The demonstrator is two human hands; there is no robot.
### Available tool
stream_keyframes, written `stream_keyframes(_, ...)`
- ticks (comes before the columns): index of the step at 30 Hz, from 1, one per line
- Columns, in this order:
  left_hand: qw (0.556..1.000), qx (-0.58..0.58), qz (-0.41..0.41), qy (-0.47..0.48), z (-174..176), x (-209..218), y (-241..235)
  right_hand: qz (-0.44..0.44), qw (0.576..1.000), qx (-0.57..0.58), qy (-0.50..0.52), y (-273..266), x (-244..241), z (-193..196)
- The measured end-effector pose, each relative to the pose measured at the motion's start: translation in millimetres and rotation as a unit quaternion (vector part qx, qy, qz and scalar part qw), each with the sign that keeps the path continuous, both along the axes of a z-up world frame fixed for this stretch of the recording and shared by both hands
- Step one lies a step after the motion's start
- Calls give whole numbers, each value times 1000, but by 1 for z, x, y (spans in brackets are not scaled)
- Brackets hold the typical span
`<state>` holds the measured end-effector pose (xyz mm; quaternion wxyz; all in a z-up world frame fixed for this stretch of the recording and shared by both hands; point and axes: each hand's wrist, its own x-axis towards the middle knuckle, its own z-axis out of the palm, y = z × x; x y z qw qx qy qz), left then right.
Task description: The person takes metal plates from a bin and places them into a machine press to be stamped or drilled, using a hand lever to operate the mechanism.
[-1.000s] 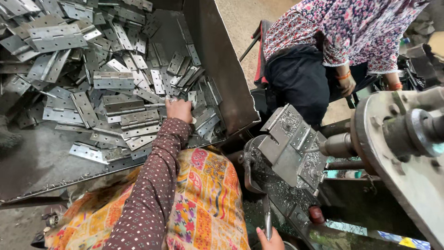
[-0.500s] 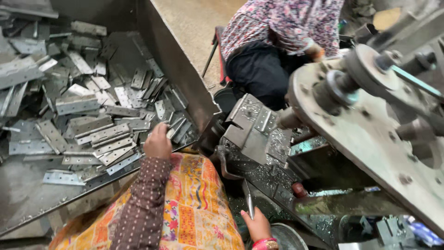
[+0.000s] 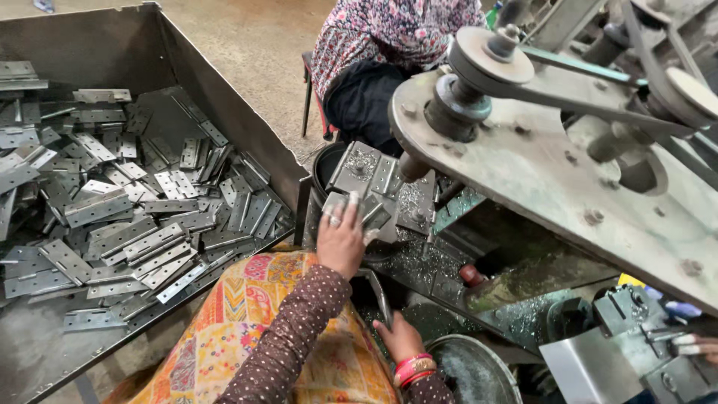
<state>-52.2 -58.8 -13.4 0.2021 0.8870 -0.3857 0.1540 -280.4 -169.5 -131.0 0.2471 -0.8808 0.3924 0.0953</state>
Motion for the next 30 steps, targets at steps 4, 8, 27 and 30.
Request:
stream_keyframes(4,996,80,-25,-9,16,-19,0,39,996,-39,76,2,13,33)
stream_keyframes(8,995,85,-39,36,18,-28,-14,52,996,-50,55,-4,27,51)
stream_keyframes(27,992,92,-34,77,6,27,-55,43,999,-26,18,-2,-8,-67)
stream_keyframes(30,989,107,-45,87,-2,41,-71,57,996,-66,6,-13,1,-49)
